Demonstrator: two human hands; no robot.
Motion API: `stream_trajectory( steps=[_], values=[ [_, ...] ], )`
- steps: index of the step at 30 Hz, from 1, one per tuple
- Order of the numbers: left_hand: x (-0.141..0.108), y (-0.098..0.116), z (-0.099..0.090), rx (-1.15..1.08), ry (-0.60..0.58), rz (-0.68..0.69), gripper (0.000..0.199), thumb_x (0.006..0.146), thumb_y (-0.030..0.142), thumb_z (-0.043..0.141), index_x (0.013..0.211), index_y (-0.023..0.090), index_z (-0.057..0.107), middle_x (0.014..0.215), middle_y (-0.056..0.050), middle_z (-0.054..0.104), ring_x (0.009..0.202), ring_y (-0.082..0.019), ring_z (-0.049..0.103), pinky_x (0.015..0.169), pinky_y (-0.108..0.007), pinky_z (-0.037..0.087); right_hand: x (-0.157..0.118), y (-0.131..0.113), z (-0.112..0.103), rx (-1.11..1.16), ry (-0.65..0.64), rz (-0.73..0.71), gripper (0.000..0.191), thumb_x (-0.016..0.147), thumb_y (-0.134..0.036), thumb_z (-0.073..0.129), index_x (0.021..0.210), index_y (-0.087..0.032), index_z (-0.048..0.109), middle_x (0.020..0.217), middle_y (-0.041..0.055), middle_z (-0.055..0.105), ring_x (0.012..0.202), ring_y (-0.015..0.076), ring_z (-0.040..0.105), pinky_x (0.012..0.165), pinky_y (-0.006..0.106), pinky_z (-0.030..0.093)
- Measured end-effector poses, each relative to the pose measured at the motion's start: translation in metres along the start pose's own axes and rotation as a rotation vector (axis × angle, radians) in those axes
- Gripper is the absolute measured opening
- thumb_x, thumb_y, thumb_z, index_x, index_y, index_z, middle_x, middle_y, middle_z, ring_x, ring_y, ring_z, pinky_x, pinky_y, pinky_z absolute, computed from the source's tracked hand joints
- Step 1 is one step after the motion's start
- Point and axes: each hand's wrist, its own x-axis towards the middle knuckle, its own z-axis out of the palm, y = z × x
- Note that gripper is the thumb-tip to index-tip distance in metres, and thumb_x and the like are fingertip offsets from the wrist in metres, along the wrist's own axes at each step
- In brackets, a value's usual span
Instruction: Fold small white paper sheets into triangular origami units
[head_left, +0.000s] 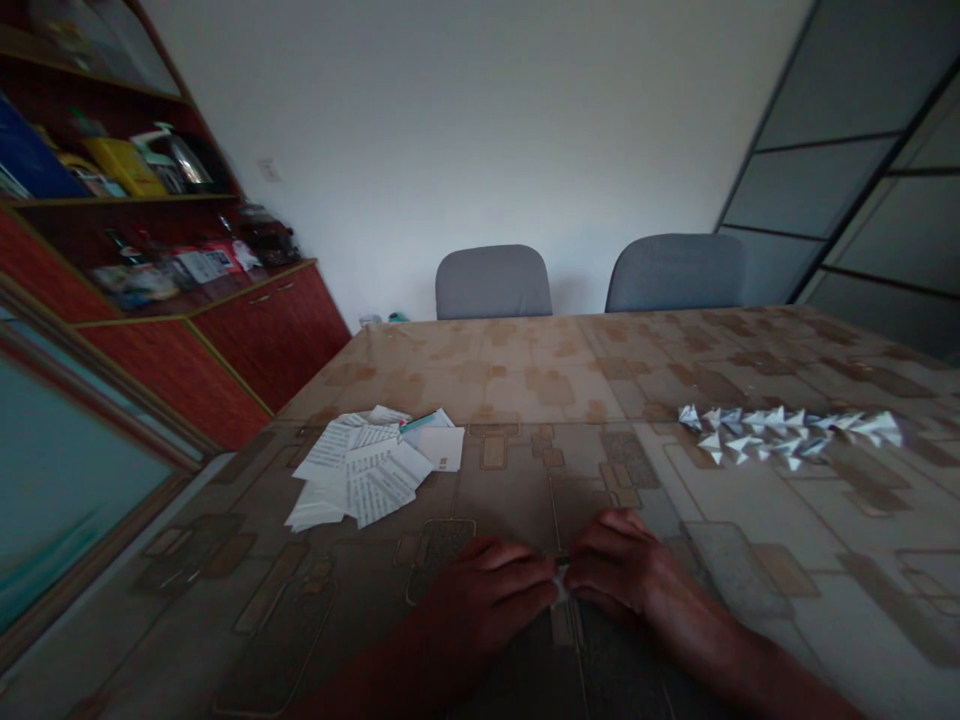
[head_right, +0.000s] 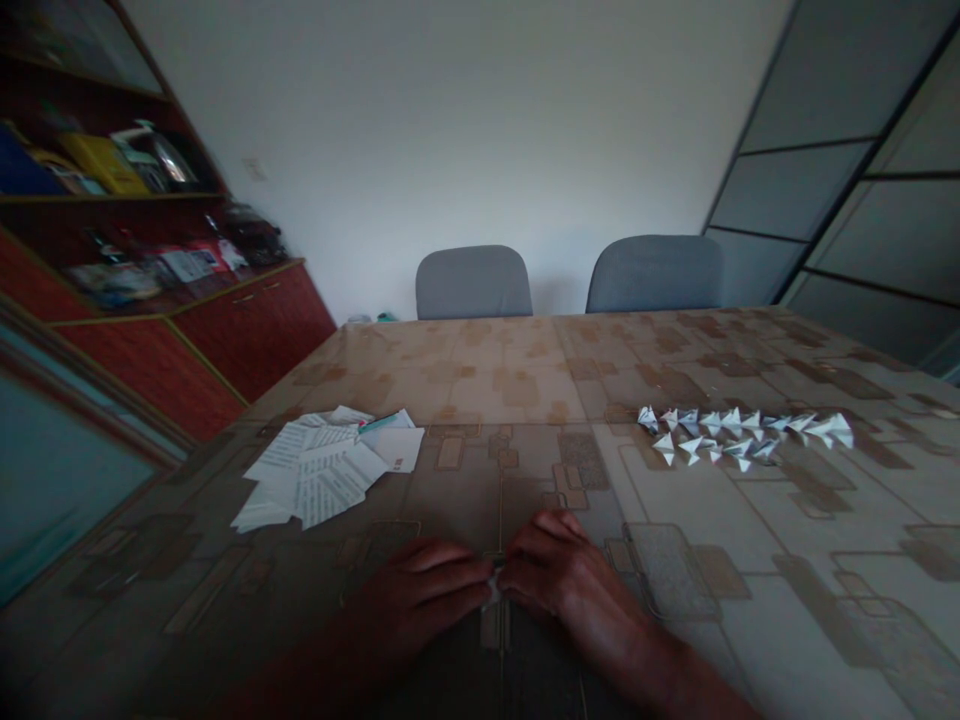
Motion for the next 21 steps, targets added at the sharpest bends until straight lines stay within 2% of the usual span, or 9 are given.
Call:
stream_trajectory(
  steps=[5, 8, 11, 15, 21],
  values=[
    [0.002, -0.004, 0.001, -0.083, 0.050, -0.038, 0.022, 0.100, 0.021, 0.046, 0.115, 0.017, 0.061, 0.119, -0.006, 0.067, 0.108, -0.020, 0.057, 0.092, -0.035, 0.046, 0.002, 0.003, 0.001, 0.025, -0.021, 0.005, 0.019, 0.098, -0.026, 0.052, 0.088, -0.021, 0.067, 0.087, 0.0010, 0.068, 0.082, 0.0170, 0.055, 0.075, 0.031, 0.037],
    [0.004, -0.004, -0.006, -0.111, 0.170, -0.026, 0.027, 0.102, 0.024, 0.039, 0.111, 0.016, 0.063, 0.112, -0.008, 0.070, 0.103, -0.020, 0.060, 0.088, -0.035, 0.048, 0.003, 0.006, 0.003, 0.037, -0.013, 0.004, 0.018, 0.099, -0.026, 0.051, 0.092, -0.021, 0.067, 0.087, 0.0015, 0.069, 0.083, 0.0179, 0.055, 0.075, 0.031, 0.038],
    [0.005, -0.003, -0.014, -0.109, 0.250, -0.041, 0.035, 0.103, 0.026, 0.032, 0.112, 0.015, 0.063, 0.109, -0.010, 0.070, 0.099, -0.020, 0.061, 0.085, -0.035, 0.050, 0.003, 0.005, 0.004, 0.045, 0.028, 0.027, 0.024, 0.100, -0.025, 0.049, 0.084, -0.019, 0.067, 0.077, 0.0016, 0.067, 0.075, 0.0167, 0.055, 0.071, 0.030, 0.039],
    [0.004, -0.001, -0.013, -0.120, 0.248, -0.007, 0.032, 0.102, 0.024, 0.034, 0.112, 0.015, 0.063, 0.109, -0.010, 0.070, 0.098, -0.021, 0.060, 0.084, -0.035, 0.050, 0.001, -0.002, 0.004, 0.031, 0.046, 0.038, 0.023, 0.099, -0.024, 0.050, 0.084, -0.019, 0.066, 0.073, 0.0008, 0.065, 0.072, 0.0162, 0.054, 0.067, 0.029, 0.038],
    [0.002, 0.000, 0.002, -0.051, 0.167, 0.016, 0.021, 0.100, 0.020, 0.044, 0.099, 0.017, 0.066, 0.096, -0.007, 0.071, 0.090, -0.018, 0.061, 0.081, -0.032, 0.049, -0.003, -0.011, 0.003, -0.115, 0.017, -0.061, 0.025, 0.099, -0.028, 0.052, 0.079, -0.020, 0.064, 0.074, 0.0001, 0.064, 0.075, 0.0168, 0.053, 0.070, 0.030, 0.038]
  ],
)
